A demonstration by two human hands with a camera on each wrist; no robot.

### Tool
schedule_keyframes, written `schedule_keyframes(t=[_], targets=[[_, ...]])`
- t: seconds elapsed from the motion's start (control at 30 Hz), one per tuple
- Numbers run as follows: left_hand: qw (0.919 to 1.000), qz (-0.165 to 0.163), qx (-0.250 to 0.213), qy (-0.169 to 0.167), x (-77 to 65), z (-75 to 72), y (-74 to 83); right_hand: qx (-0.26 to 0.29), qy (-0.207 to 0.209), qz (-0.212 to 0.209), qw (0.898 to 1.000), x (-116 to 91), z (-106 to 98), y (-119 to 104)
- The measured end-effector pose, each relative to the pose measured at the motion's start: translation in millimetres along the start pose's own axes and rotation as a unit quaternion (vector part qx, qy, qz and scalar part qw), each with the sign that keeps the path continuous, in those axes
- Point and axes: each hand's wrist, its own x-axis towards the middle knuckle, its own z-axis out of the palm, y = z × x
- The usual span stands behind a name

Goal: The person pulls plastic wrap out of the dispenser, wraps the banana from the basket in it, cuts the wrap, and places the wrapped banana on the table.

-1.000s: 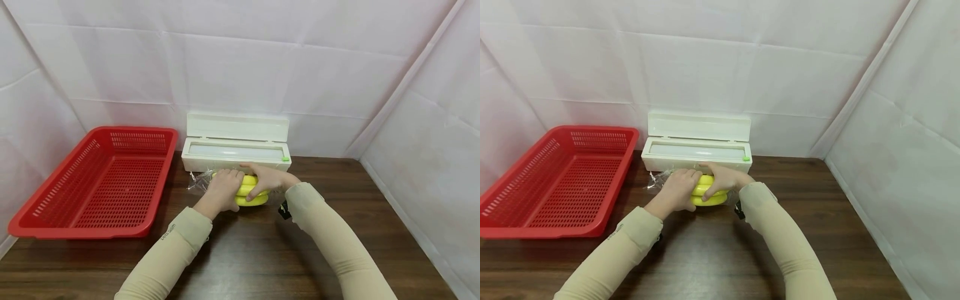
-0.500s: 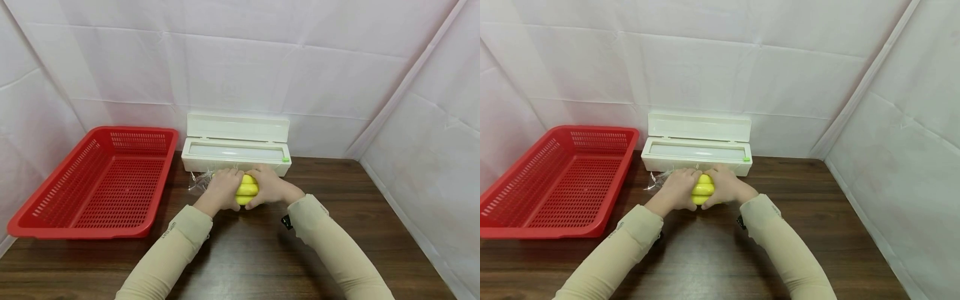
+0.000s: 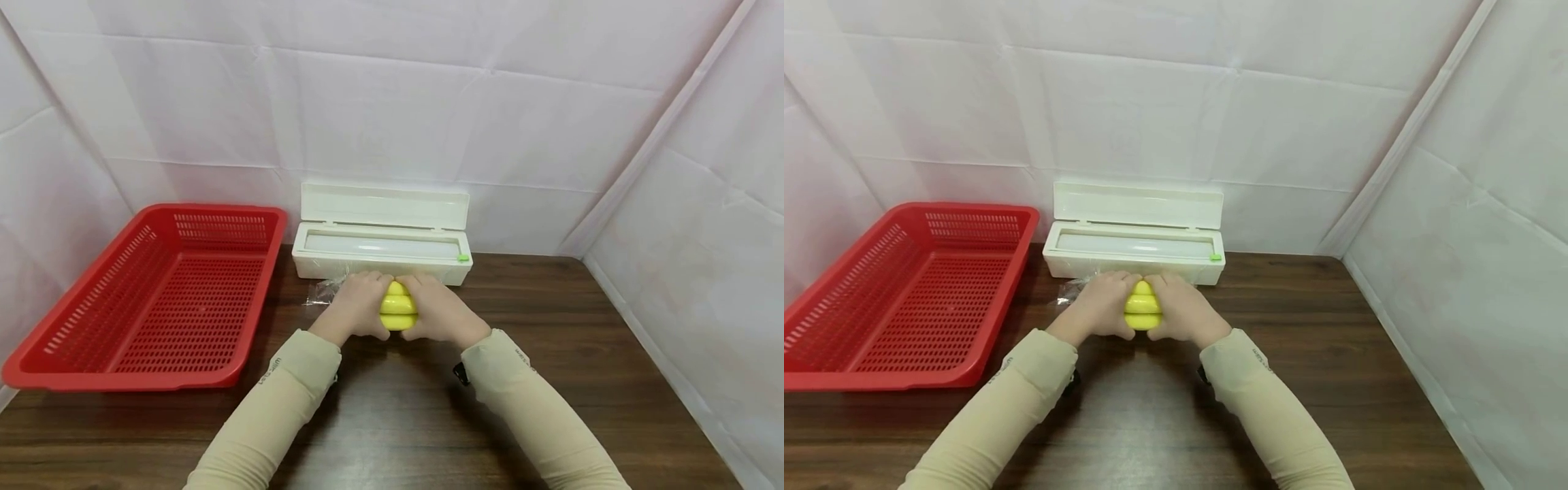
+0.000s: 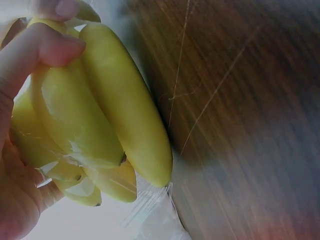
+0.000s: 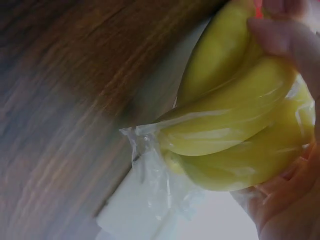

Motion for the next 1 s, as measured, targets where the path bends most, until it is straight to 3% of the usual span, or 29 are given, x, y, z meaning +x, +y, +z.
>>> schedule_keyframes(t=[0.33, 0.67, 1.0], targets=[[0.9957, -0.003, -0.092, -0.014, -1.4, -4.0, -7.8, 0.081, 0.018, 0.004, 0.997, 2.2, 4.4, 9.1], [0.9920, -0.002, -0.124, -0.024, -1.0, -4.5, -8.8, 0.136, 0.015, 0.034, 0.990, -4.0, 9.7, 11.3], [0.9809, -0.021, -0.176, -0.079, 1.9, -10.9, -13.3, 0.195, 0.010, 0.030, 0.980, -3.0, 5.4, 10.3]])
